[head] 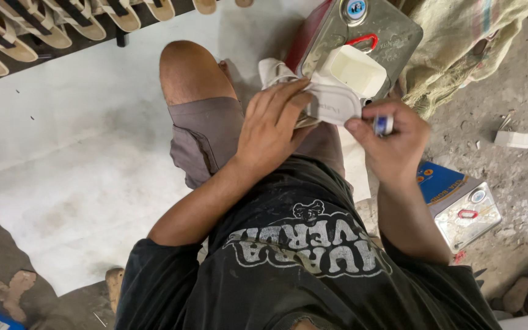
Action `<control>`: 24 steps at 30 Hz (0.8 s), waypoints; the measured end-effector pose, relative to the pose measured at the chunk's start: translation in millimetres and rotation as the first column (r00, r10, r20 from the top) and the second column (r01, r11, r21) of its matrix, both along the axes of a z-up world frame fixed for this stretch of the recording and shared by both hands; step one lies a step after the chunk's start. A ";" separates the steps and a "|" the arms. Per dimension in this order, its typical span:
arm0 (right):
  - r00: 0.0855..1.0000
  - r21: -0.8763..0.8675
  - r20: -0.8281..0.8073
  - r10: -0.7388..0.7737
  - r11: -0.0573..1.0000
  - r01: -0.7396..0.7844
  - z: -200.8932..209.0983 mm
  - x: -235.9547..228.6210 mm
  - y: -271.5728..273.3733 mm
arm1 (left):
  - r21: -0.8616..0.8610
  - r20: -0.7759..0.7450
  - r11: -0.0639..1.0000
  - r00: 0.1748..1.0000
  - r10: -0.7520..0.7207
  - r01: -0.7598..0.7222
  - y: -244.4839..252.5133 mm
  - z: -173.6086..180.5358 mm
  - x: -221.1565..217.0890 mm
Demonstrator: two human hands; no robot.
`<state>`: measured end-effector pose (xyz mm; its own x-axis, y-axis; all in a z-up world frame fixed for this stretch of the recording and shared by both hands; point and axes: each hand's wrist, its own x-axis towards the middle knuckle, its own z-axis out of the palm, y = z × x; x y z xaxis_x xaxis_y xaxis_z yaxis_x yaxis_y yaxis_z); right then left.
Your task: The person paints the straps of multiple sandals using a toothbrush dipped in white paint. They handle each sandal one at a time, apply paint to the straps, and place the finished sandal on a nearby rack.
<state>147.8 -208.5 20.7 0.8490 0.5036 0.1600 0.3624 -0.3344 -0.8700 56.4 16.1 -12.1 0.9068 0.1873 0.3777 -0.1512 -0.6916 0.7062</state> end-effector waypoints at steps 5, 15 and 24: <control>0.988 -0.496 0.132 -0.076 0.858 0.133 -43.4 61.8 -9.1 | -0.196 -0.144 0.979 0.989 0.030 -0.058 8.1 -14.0 -8.3; 0.878 -0.944 0.261 0.401 0.296 0.145 -105.8 109.5 -4.2 | -0.220 -0.084 0.968 0.991 0.100 -0.116 11.3 -17.2 -23.4; 0.973 -0.778 0.147 0.177 0.629 0.003 7.5 45.2 -37.8 | -0.181 0.225 0.983 0.974 0.008 0.034 25.2 -43.8 -20.4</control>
<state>193.0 -246.2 28.2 0.7908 0.5883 -0.1692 0.5520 -0.8048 -0.2184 36.0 41.4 -55.9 0.8061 0.2607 0.5313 -0.3279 -0.5506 0.7677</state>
